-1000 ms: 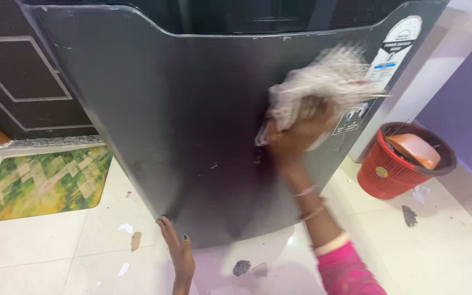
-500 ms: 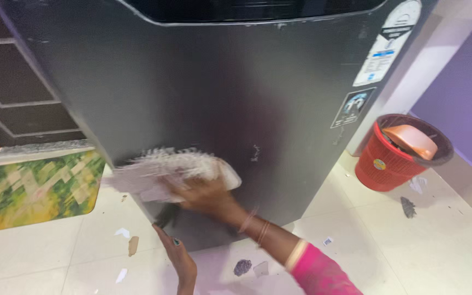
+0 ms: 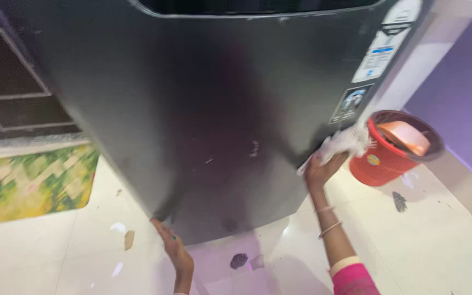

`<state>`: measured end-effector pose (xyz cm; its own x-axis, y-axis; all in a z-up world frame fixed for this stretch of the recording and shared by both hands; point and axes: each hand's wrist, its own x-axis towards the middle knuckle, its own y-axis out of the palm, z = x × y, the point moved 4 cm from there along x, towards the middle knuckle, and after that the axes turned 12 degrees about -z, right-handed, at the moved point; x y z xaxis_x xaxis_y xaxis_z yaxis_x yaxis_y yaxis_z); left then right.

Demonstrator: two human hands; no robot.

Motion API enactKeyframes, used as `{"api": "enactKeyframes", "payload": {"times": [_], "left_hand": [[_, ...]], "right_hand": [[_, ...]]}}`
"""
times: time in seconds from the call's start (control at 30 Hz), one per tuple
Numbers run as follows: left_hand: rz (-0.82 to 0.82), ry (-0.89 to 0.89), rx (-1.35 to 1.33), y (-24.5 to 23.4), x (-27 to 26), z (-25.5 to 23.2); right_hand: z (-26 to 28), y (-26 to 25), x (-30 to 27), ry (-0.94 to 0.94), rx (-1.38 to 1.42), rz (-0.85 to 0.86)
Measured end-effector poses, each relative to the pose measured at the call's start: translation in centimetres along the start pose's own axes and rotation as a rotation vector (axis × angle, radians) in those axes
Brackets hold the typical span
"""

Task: The person wipes the exterior surfaces of a washing machine using a cloth, covering the top lid, the control panel, and the front and side panels.

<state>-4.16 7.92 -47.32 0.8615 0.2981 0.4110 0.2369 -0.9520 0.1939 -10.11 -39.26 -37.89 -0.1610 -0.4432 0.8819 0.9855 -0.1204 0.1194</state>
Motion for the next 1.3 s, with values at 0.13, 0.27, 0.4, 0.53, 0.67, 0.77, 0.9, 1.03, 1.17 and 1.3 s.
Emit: {"api": "enactKeyframes", "payload": {"times": [0.13, 0.27, 0.4, 0.53, 0.67, 0.77, 0.9, 1.03, 1.17, 1.3], "left_hand": [[0.018, -0.067, -0.013, -0.1, -0.2, -0.3], [0.000, -0.102, -0.139, -0.1, -0.3, -0.4], [-0.047, 0.002, 0.175, -1.2, -0.5, 1.4], [-0.315, -0.501, -0.323, -3.2, 1.1, 6.1], [-0.461, -0.686, -0.282, -4.2, 0.9, 6.9], [-0.398, -0.694, -0.236, -3.4, 0.8, 5.7], [-0.195, -0.772, -0.280, -2.1, 1.0, 4.0], [0.040, -0.614, -0.262, -1.3, 0.7, 2.7], [0.114, -0.639, -0.207, -1.5, 0.4, 2.5], [0.185, -0.574, -0.198, -1.9, 0.5, 2.0]], "right_hand": [[6.7, 0.0, -10.5, -0.075, -0.003, 0.197], [18.6, 1.8, -20.0, -0.146, 0.120, 0.596], [28.5, 4.2, -27.0, -0.217, 0.192, 1.357], [29.4, 4.6, -32.0, -0.401, 0.188, 1.721], [23.9, 1.8, -36.3, -1.058, 0.381, 1.082], [14.7, -1.7, -35.5, -1.348, 0.379, 1.084], [4.6, -4.0, -27.4, -1.279, 0.530, 1.281], [-5.1, -5.6, -15.8, -0.945, 0.182, 1.813], [-8.2, -6.8, -9.3, -1.574, -0.085, 1.634], [-5.5, -3.6, -14.0, -1.196, 0.050, 1.943]]}}
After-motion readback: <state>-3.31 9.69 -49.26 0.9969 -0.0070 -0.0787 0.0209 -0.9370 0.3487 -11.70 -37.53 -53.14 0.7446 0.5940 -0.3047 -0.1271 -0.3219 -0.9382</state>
